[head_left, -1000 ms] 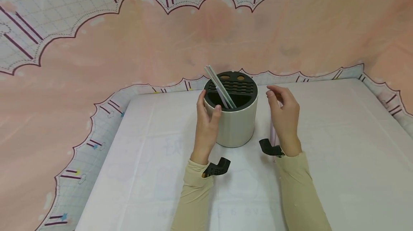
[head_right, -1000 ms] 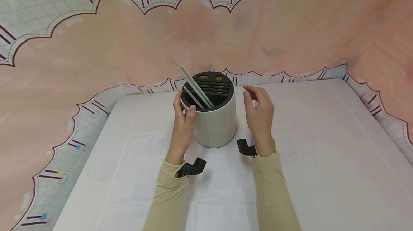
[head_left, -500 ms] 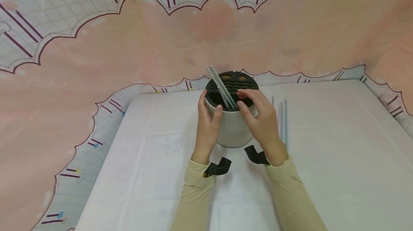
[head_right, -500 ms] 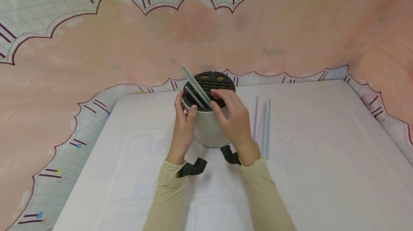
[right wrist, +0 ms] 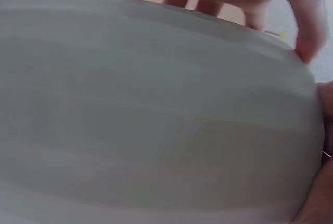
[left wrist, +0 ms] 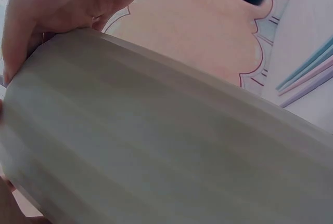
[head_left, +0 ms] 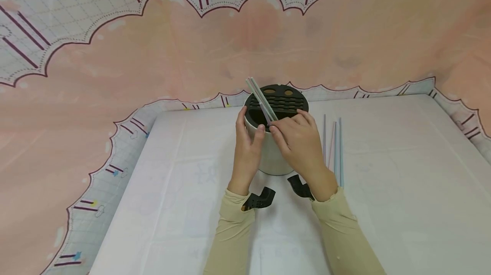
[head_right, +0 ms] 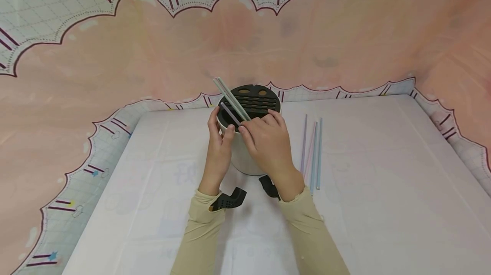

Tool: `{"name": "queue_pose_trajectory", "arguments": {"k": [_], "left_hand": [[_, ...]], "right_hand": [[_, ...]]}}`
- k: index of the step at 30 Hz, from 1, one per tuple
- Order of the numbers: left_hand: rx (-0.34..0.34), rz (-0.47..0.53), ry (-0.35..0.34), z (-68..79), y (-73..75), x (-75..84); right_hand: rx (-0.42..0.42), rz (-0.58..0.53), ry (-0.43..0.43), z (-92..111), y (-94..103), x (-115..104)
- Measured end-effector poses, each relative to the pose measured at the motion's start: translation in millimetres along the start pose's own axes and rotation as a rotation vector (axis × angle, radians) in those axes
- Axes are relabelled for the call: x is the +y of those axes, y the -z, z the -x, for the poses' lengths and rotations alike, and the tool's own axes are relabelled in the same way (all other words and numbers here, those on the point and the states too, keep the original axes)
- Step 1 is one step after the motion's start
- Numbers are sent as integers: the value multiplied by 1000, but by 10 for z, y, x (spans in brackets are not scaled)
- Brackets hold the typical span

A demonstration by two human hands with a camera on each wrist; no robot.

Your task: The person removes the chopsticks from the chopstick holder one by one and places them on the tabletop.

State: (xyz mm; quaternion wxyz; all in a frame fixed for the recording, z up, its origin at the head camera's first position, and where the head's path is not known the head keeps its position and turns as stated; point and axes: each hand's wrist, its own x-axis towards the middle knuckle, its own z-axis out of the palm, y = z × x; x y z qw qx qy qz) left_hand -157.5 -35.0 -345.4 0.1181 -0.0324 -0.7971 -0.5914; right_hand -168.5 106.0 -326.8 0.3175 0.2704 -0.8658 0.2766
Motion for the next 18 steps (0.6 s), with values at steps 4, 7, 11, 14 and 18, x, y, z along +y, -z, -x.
{"name": "queue_pose_trajectory", "arguments": {"k": [4, 7, 11, 14, 18], "left_hand": [[11, -13, -19, -6, -25, -101], [19, -18, -24, 19, -35, -107], [29, -30, -21, 56, -45, -103], [37, -41, -21, 78, -54, -100], [46, -47, -25, 101, -67, -98]], "right_hand": [[-7, 1, -16, 16, 3, -17], [11, -24, -22, 33, 8, -23], [58, -99, -35, 58, 12, -27], [93, -187, -62, 69, 19, -20], [152, -291, -112, 89, 43, 2]]}}
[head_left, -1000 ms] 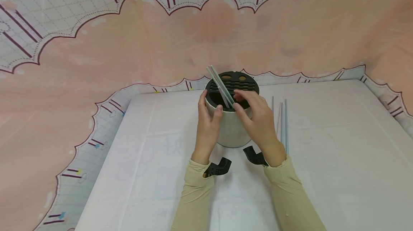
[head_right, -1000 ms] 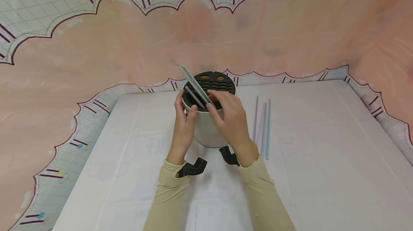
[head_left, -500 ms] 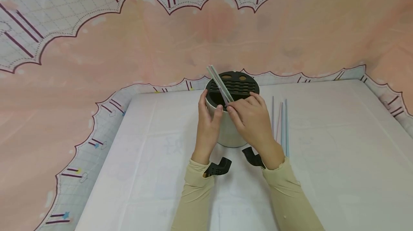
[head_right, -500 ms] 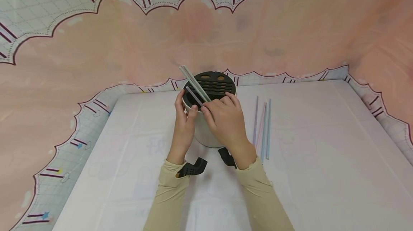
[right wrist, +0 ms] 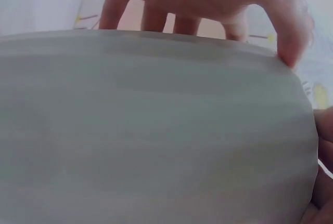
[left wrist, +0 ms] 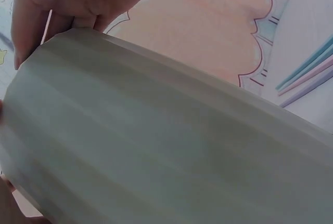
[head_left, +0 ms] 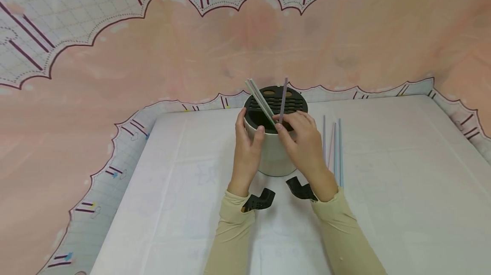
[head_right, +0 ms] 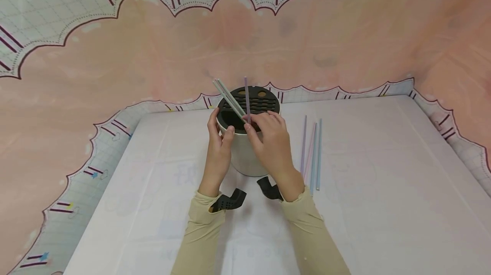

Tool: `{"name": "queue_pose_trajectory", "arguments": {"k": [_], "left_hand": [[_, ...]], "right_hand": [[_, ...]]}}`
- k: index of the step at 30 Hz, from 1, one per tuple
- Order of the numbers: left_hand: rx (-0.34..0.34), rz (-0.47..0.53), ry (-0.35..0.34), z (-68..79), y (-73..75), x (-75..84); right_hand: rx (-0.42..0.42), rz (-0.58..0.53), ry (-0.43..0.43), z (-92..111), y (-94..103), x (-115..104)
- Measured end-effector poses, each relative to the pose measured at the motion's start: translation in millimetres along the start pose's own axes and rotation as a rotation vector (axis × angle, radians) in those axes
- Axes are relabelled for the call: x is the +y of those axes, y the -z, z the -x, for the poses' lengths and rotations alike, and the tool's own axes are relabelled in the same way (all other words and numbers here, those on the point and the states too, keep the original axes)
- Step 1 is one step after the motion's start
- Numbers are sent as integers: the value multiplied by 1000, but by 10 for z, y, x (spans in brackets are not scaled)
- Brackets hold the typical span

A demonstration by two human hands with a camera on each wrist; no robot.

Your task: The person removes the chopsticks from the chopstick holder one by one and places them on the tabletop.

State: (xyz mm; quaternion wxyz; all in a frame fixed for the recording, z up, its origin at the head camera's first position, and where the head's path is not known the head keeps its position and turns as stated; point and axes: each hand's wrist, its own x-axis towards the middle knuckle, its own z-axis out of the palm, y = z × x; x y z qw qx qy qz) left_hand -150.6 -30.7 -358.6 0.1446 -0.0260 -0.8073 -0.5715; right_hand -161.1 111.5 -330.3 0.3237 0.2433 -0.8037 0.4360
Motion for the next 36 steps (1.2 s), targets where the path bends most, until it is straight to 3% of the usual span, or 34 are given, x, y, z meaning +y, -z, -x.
{"name": "queue_pose_trajectory", "arguments": {"k": [7, 14, 23, 36], "left_hand": [[2, 4, 3, -32, -3, -9], [-13, 10, 11, -62, 2, -14], [-29, 22, 12, -100, 21, -27], [-9, 17, 18, -50, 9, 5]], "right_hand": [[103, -138, -165, -30, 100, 22], [233, -291, -339, -129, 364, -30], [368, -559, -295, -191, 560, 8], [587, -773, -318, -148, 798, 234]]}}
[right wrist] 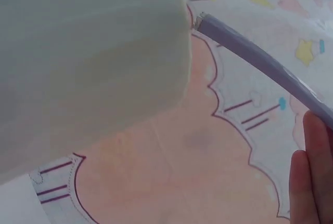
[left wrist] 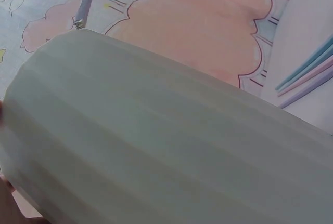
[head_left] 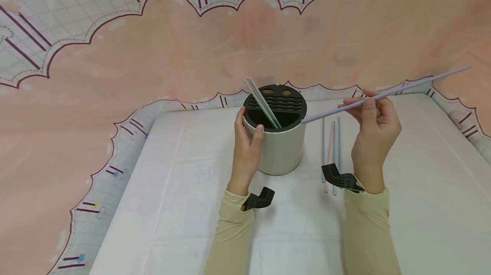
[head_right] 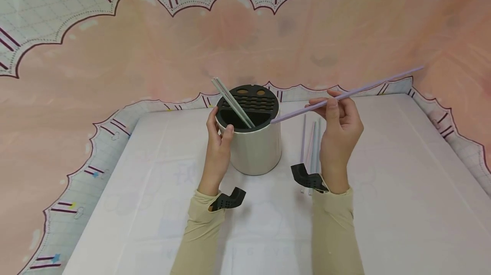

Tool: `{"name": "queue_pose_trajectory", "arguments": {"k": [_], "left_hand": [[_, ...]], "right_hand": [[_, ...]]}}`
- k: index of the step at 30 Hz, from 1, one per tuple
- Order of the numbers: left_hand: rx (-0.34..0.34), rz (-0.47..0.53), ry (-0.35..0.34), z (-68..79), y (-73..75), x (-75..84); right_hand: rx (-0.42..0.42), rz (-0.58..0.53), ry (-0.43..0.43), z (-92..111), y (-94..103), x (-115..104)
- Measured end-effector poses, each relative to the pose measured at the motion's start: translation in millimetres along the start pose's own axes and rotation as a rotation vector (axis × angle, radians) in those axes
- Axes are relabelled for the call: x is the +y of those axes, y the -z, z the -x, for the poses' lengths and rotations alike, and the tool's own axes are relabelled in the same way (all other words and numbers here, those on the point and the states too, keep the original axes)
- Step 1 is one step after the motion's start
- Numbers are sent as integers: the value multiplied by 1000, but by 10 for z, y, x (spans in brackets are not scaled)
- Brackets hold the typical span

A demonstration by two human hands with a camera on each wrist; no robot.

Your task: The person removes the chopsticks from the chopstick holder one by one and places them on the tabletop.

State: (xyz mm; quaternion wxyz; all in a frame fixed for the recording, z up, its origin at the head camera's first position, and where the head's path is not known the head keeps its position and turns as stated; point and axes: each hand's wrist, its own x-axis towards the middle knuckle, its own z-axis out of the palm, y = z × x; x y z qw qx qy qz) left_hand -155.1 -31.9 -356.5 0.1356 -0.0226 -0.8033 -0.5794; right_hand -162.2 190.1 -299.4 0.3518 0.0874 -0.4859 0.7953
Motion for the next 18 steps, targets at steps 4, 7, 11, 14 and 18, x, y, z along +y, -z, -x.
{"name": "queue_pose_trajectory", "arguments": {"k": [4, 7, 11, 14, 18], "left_hand": [[2, -1, 6, 1, 1, 12], [1, -5, 13, -8, 1, 23], [1, -9, 21, -18, 1, 29], [1, -9, 23, -27, -1, 30], [0, -8, 26, -36, -2, 37]], "right_hand": [[-5, -11, -31, -46, 86, 10], [-38, 157, -75, -89, 173, 36], [-103, 579, -159, -142, 319, 122], [-146, 795, -223, -167, 407, 199], [-174, 938, -301, -193, 479, 258]]}}
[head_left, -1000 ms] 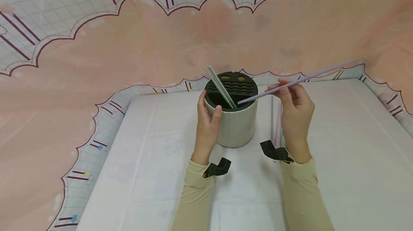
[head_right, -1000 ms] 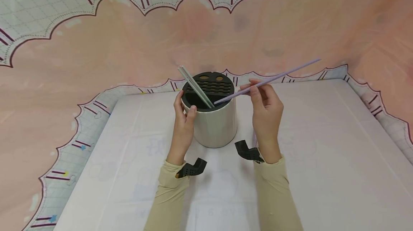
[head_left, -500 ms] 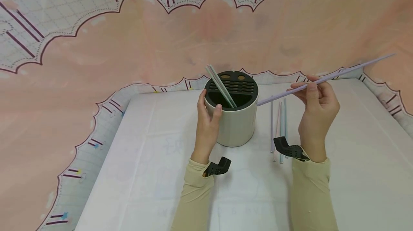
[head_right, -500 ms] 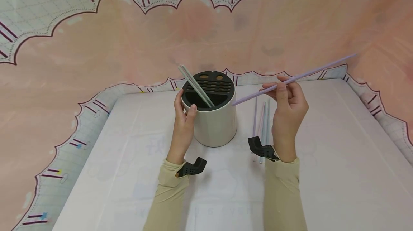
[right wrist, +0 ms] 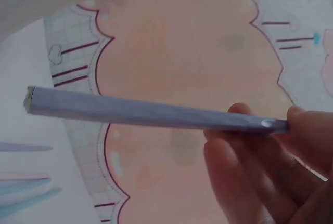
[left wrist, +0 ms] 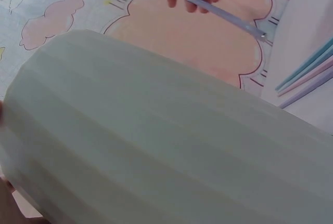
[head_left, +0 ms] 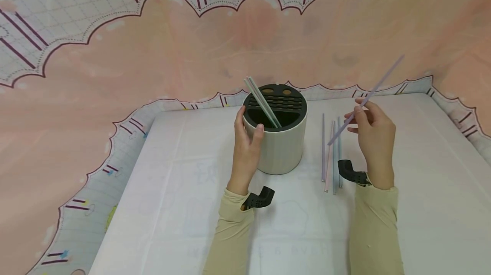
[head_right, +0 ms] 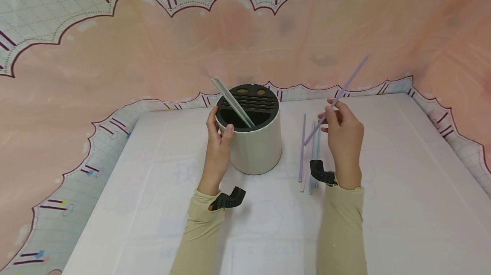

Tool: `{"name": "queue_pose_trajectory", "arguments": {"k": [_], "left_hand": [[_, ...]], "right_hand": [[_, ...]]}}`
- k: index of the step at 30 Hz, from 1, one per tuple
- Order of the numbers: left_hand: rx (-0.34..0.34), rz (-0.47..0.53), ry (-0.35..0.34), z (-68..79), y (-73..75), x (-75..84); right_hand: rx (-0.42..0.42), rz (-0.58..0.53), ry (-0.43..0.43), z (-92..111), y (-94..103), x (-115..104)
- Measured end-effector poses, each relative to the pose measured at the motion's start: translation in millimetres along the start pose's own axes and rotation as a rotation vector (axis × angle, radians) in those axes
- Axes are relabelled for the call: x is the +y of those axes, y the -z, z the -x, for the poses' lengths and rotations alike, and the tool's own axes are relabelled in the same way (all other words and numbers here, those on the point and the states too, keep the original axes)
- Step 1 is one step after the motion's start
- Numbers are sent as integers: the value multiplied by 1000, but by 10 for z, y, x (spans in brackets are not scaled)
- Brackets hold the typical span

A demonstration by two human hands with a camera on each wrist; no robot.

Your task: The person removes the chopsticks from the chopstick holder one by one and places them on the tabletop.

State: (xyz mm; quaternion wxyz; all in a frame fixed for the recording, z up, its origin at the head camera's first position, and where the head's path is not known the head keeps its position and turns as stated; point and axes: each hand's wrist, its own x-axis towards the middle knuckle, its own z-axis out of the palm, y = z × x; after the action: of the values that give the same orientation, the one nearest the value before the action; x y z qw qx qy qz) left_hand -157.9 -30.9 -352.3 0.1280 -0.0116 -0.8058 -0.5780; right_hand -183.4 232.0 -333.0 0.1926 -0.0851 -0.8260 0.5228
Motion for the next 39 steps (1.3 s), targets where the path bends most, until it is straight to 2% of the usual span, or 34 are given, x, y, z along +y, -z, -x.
{"name": "queue_pose_trajectory", "arguments": {"k": [3, 7, 11, 15, 17, 19, 33, 39], "left_hand": [[-2, 2, 0, -2, -1, 1], [-4, 8, 7, -6, -5, -4], [-6, 12, 4, -3, -12, -23], [-4, 10, -8, 13, -15, -45], [-2, 7, -15, 21, -16, -56], [0, 7, -21, 29, -18, -66], [2, 11, -26, 34, -16, -77], [-4, 14, -25, 14, -13, -78]], "right_hand": [[-28, 72, -34, -11, 8, 46], [-78, 151, -39, -44, 15, 177], [-142, 216, -91, -108, 11, 437], [-326, 262, -147, -117, 21, 606], [-429, 262, -158, -91, 30, 617], [-490, 259, -179, -72, 25, 620], [-685, 318, -293, -65, -68, 883], [-702, 309, -307, -60, -92, 896]]}}
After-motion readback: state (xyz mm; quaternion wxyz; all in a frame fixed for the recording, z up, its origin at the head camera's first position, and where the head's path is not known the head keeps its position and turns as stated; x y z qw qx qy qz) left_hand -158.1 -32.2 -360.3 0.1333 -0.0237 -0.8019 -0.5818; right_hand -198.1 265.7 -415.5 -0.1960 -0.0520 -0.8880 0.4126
